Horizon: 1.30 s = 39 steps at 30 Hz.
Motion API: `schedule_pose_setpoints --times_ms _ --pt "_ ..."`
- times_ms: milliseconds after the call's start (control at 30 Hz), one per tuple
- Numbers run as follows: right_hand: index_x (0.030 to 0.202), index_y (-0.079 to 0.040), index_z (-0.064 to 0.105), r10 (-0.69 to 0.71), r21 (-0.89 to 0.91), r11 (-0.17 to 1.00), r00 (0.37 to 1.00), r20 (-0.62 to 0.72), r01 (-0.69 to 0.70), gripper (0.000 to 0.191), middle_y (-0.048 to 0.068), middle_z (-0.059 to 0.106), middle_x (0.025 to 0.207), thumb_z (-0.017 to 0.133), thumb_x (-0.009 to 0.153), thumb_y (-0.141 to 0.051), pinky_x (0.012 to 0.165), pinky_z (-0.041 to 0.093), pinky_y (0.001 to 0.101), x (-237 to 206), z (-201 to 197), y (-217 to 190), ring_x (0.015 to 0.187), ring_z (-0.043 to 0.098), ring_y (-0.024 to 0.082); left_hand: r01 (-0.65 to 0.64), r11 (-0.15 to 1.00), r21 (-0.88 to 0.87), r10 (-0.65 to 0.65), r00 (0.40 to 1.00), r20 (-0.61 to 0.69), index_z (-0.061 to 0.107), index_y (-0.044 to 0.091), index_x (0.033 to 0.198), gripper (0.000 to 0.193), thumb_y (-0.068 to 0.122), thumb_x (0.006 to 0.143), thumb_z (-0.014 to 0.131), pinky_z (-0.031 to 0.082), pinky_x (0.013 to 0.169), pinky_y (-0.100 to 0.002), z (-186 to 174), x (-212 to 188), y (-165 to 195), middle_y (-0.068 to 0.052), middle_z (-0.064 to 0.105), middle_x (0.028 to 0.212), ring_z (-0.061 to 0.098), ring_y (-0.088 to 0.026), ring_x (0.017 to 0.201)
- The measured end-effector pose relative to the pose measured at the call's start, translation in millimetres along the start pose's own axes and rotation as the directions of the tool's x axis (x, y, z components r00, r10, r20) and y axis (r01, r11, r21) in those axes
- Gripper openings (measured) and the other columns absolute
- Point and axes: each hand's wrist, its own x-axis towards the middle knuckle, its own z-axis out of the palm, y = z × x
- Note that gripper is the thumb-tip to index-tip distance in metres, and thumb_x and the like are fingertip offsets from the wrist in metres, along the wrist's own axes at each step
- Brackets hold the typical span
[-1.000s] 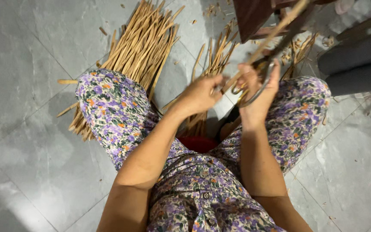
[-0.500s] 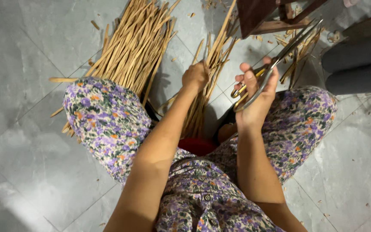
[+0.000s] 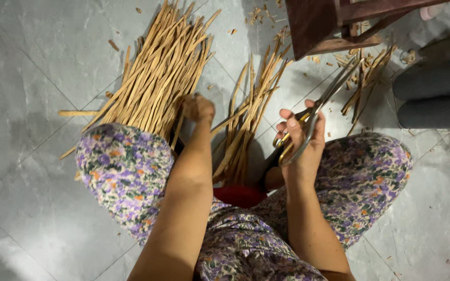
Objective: The person sits on the floor and uses shears to trim and split thin wooden sticks one at a time. They repeatedly pick up sticks, cut or split them, and place the pieces on the floor.
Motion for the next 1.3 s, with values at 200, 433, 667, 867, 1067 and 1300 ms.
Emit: schedule_pose_setpoints --times_ms 200,433,667,867,1067,1300 --pt "0.141 -0.010 0.049 0.049 -0.016 0.999 0.998 0.028 -0.049 0.051 0.012 0.072 0.108 0.071 0.096 -0.009 0.069 0.054 0.0282 2 7 4 0.083 0.066 0.016 0.174 0.985 0.014 -0.174 0.978 0.118 0.054 0.002 0.139 0.051 0.026 0.094 0.060 0.041 0.100 -0.059 5 3 -25 -0.021 0.039 0.152 0.036 -0.040 0.134" --pt "0.141 -0.010 0.049 0.056 0.014 0.998 0.996 0.073 -0.057 0.049 0.012 0.072 0.107 0.069 0.096 -0.006 0.069 0.054 0.0276 2 3 12 0.083 0.066 0.014 -0.082 0.943 0.324 0.124 0.986 -0.112 0.072 0.012 0.107 0.022 0.027 0.095 0.062 0.053 0.075 -0.043 25 15 -6 -0.012 0.070 0.103 0.066 -0.028 0.088" --pt "0.142 -0.010 0.047 -0.037 0.061 0.998 0.994 0.105 0.030 0.049 0.014 0.072 0.113 0.068 0.098 -0.004 0.068 0.053 0.0255 1 -6 21 0.082 0.065 0.013 -0.585 0.739 -0.334 0.313 0.738 -0.598 0.072 0.024 0.088 0.013 0.012 0.084 0.069 0.056 0.070 -0.043 -19 -41 48 -0.007 0.075 0.095 0.070 -0.033 0.087" --pt "0.141 -0.011 0.046 -0.086 0.055 0.995 0.994 0.064 0.083 0.051 0.014 0.073 0.116 0.066 0.096 0.001 0.064 0.053 0.0232 1 -12 30 0.078 0.068 0.013 -0.650 0.330 -0.685 0.503 0.735 -0.455 0.059 0.013 0.121 0.032 0.007 0.091 0.068 0.058 0.072 -0.035 -92 -122 77 -0.007 0.074 0.093 0.073 -0.021 0.080" --pt "0.141 -0.012 0.048 -0.098 0.156 0.985 0.988 0.119 0.078 0.058 0.011 0.071 0.110 0.064 0.090 0.010 0.059 0.052 0.0228 7 -17 58 0.076 0.068 0.012 -0.654 0.183 -0.734 0.670 0.630 -0.394 0.062 0.010 0.119 0.030 0.002 0.091 0.065 0.060 0.070 -0.030 -132 -179 57 -0.005 0.074 0.091 0.071 -0.014 0.077" --pt "0.136 -0.012 0.052 0.044 0.064 0.996 0.979 0.197 -0.058 0.051 0.007 0.069 0.089 0.062 0.090 0.008 0.056 0.057 0.0290 -6 -8 92 0.066 0.068 0.016 -0.591 0.099 -0.800 0.760 0.564 -0.322 0.066 0.007 0.118 0.018 0.009 0.100 0.063 0.057 0.076 -0.025 -155 -200 27 -0.002 0.075 0.096 0.069 -0.009 0.083"
